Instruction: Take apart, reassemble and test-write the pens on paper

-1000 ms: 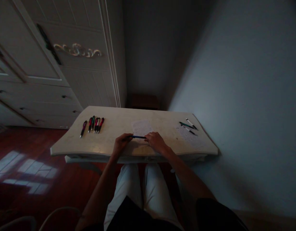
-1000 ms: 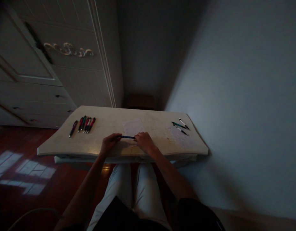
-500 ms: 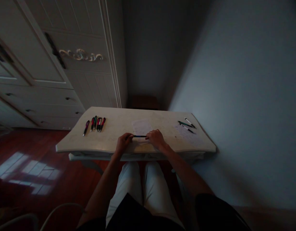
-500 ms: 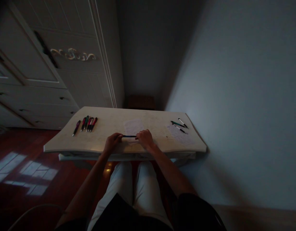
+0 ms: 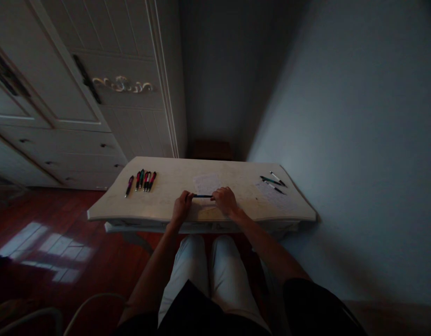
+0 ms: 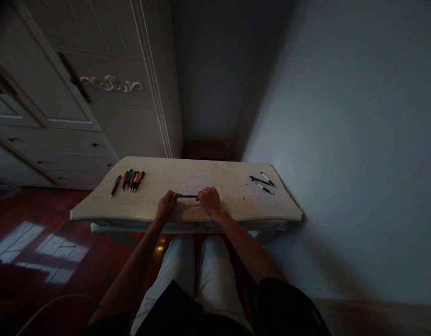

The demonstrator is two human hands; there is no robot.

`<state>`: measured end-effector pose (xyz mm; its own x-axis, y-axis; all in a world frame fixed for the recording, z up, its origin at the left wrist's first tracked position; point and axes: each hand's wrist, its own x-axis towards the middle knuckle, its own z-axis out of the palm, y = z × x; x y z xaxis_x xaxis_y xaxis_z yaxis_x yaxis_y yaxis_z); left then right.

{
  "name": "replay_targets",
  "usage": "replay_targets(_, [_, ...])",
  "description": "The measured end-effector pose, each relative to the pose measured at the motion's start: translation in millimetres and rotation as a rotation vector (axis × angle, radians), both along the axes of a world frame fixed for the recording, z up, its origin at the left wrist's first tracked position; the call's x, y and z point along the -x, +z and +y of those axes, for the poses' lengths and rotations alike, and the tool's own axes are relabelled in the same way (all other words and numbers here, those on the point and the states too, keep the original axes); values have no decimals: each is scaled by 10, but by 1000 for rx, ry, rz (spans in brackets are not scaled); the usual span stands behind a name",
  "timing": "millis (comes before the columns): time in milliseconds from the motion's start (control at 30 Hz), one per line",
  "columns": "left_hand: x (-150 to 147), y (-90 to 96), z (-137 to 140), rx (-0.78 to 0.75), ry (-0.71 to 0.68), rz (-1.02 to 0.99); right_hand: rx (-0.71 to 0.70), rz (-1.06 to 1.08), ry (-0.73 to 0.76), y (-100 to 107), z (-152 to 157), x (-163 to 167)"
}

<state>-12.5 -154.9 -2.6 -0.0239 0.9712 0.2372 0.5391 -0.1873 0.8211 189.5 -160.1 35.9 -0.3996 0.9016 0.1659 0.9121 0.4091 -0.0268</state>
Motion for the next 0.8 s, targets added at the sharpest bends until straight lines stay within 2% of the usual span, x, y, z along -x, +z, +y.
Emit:
replay_targets(133, [-14,-34,37,10,39,14,-7,-6,12,5,24,-9])
replay_targets(367, [-13,-34,80,32,-31,-9,-16,-61,30,95,56,-61])
replay_targets(500, [22,3,76,20,-24,-47,-26,-73,60,98,46,-52])
replay_targets(633, [69,17,47,41,-34,-180,-7,-38,70,52,40,9])
replay_targets(800, [102,-3,33,29,-165,-502,160,12,8,-18,53,77])
